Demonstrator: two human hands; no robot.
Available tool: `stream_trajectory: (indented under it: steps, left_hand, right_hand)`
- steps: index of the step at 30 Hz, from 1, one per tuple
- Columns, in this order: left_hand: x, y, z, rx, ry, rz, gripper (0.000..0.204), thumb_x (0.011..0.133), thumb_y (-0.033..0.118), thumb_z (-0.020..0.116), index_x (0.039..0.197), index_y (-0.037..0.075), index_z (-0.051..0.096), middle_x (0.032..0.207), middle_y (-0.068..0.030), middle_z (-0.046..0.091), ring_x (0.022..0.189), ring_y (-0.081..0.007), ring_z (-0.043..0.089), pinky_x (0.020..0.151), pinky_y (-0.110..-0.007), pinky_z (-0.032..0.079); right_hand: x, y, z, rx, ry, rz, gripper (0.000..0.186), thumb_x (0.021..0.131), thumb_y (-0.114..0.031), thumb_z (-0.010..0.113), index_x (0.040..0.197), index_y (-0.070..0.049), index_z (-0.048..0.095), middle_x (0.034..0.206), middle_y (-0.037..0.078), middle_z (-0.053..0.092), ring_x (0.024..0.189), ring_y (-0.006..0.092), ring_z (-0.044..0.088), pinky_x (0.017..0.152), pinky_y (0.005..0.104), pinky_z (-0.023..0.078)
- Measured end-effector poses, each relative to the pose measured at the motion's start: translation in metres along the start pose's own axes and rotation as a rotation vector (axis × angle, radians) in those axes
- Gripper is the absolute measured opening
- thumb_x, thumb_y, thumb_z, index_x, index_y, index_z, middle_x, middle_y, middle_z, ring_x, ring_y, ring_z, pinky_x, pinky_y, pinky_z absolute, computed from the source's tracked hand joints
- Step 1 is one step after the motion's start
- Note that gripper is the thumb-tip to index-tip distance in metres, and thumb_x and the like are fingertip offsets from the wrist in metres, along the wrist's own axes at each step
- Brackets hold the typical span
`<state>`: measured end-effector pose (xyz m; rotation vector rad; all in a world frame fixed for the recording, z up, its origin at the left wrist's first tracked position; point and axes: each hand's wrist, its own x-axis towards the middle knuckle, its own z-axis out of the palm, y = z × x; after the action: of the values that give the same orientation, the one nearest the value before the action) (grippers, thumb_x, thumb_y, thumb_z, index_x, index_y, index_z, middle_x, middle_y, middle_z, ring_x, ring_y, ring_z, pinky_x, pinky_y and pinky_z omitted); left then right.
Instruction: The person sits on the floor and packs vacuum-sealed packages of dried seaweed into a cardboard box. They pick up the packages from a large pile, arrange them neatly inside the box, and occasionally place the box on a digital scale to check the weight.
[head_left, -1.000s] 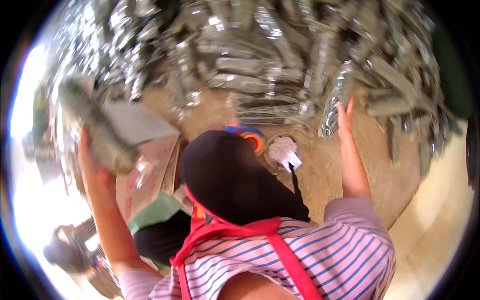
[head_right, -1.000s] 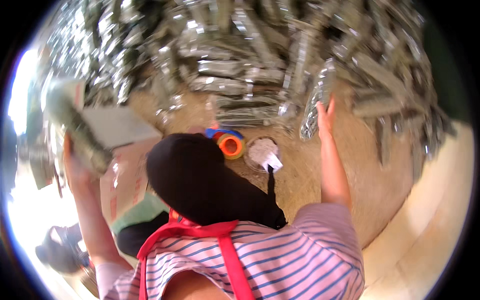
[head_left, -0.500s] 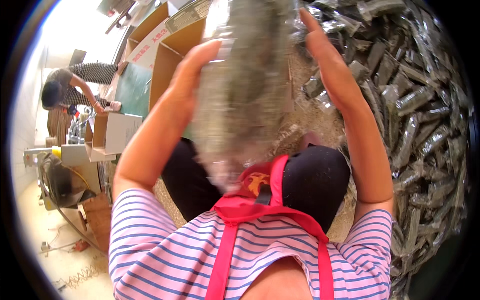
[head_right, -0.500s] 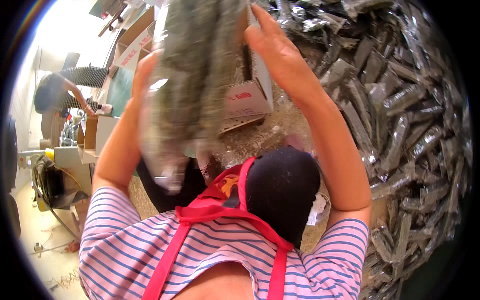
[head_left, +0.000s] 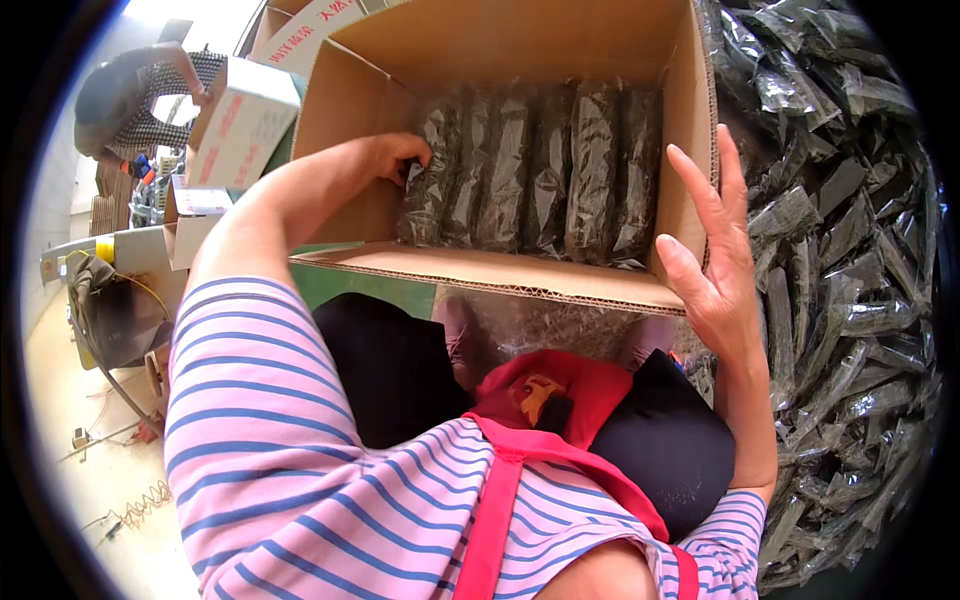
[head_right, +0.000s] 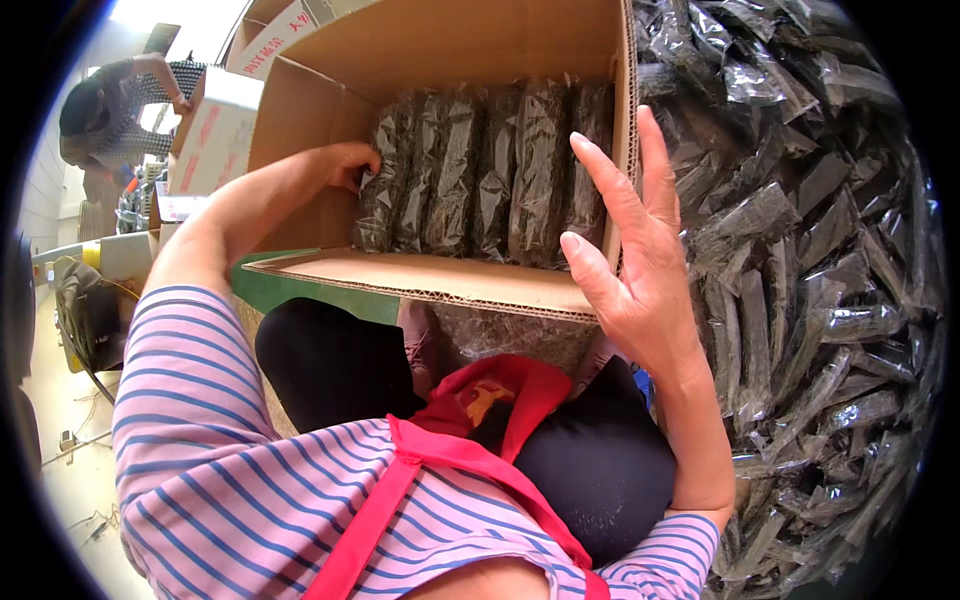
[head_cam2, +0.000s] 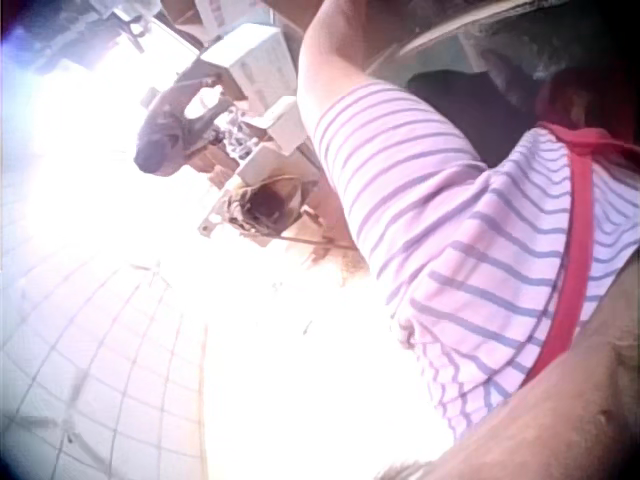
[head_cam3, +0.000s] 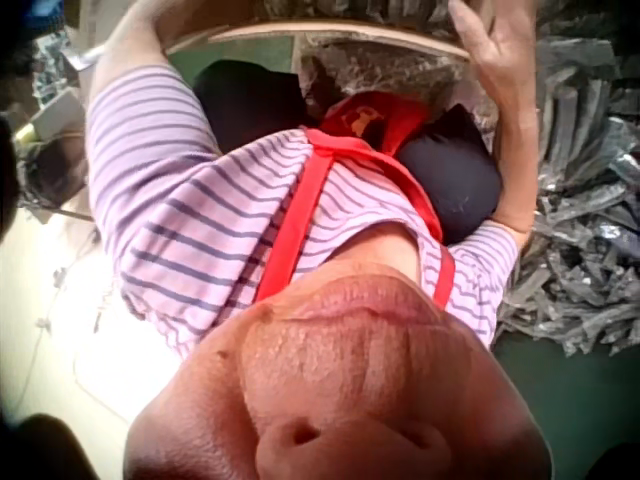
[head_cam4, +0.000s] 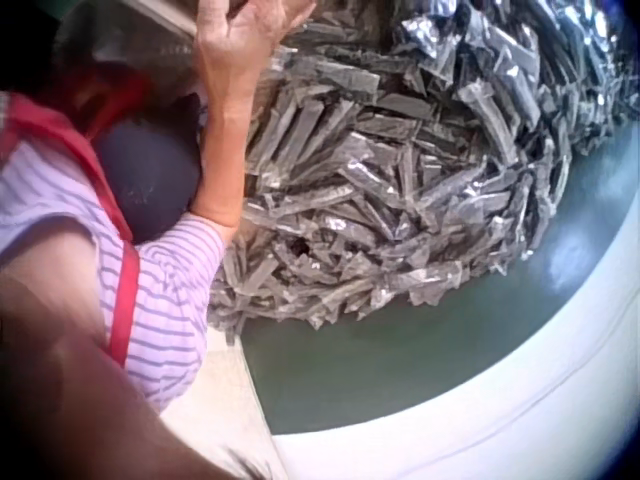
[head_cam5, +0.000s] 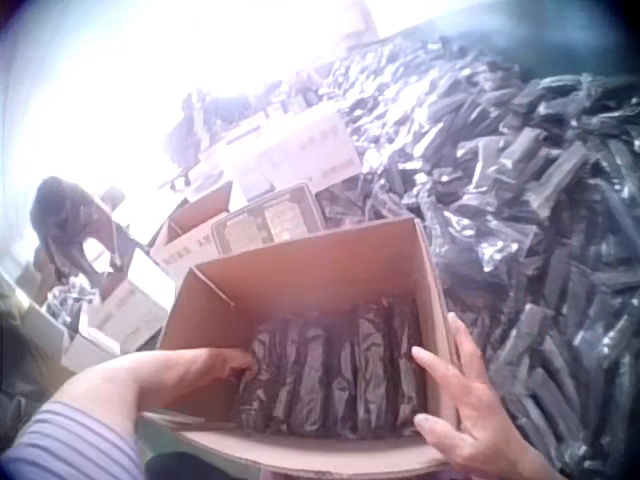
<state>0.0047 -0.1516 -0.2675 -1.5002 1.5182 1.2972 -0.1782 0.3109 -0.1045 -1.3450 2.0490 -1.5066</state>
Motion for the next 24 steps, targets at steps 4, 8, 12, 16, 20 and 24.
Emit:
stream_trajectory:
  steps: [4,8,12,16,20,24]
  left_hand:
    - [-0.081,0.021,0.045,-0.231,-0.199,0.181,0.061,0.074,0.026,0.071,0.125,0.009,0.044,0.121,-0.0091,0.054,0.104,-0.027,0.055,0.086,-0.047,0.046]
    - [-0.046,0.008,0.059,-0.203,-0.018,0.365,0.061,0.072,0.02,0.073,0.123,0.003,0.044,0.119,-0.014,0.054,0.105,-0.0265,0.055,0.088,-0.042,0.046]
    - [-0.012,0.004,0.041,0.184,0.34,0.305,0.079,0.064,0.029,0.078,0.124,-0.003,0.038,0.12,-0.0189,0.053,0.11,-0.029,0.052,0.092,-0.038,0.044]
    - [-0.066,0.02,0.067,0.325,0.504,0.296,0.088,0.061,0.033,0.079,0.123,-0.011,0.037,0.12,-0.0241,0.051,0.113,-0.031,0.051,0.092,-0.038,0.043]
    - [-0.068,0.016,0.047,0.28,0.297,0.314,0.076,0.064,0.034,0.076,0.116,-0.013,0.045,0.12,-0.027,0.05,0.112,-0.0334,0.051,0.093,-0.04,0.043]
    - [-0.037,0.038,0.07,1.374,0.696,0.417,0.064,0.076,0.052,0.06,0.095,-0.009,0.059,0.102,-0.0273,0.058,0.096,-0.0391,0.056,0.081,-0.044,0.047]
  right_hand:
    - [0.002,0.005,-0.009,0.008,0.004,0.007,0.057,0.075,-0.015,0.059,0.13,-0.009,0.048,0.148,0.018,0.017,0.138,0.0321,0.018,0.11,0.0396,0.016]
    - [0.003,0.005,-0.015,-0.008,-0.014,-0.001,0.056,0.075,-0.015,0.059,0.13,-0.009,0.049,0.148,0.019,0.017,0.138,0.0321,0.018,0.11,0.0398,0.016]
    - [0.005,0.006,-0.013,0.015,0.0,-0.006,0.056,0.075,-0.014,0.059,0.13,-0.009,0.049,0.148,0.019,0.018,0.138,0.0322,0.018,0.11,0.0398,0.017]
    - [0.007,0.007,-0.007,-0.002,0.018,-0.013,0.055,0.076,-0.014,0.059,0.13,-0.01,0.049,0.148,0.019,0.019,0.137,0.0323,0.019,0.11,0.0396,0.018]
    - [0.007,0.01,-0.001,-0.03,0.038,-0.056,0.054,0.076,-0.016,0.06,0.128,-0.01,0.05,0.147,0.019,0.021,0.136,0.0327,0.021,0.109,0.0401,0.019]
    - [0.005,0.006,-0.011,-0.061,0.106,-0.077,0.05,0.075,-0.019,0.061,0.124,-0.009,0.054,0.144,0.021,0.026,0.134,0.034,0.024,0.109,0.0413,0.021]
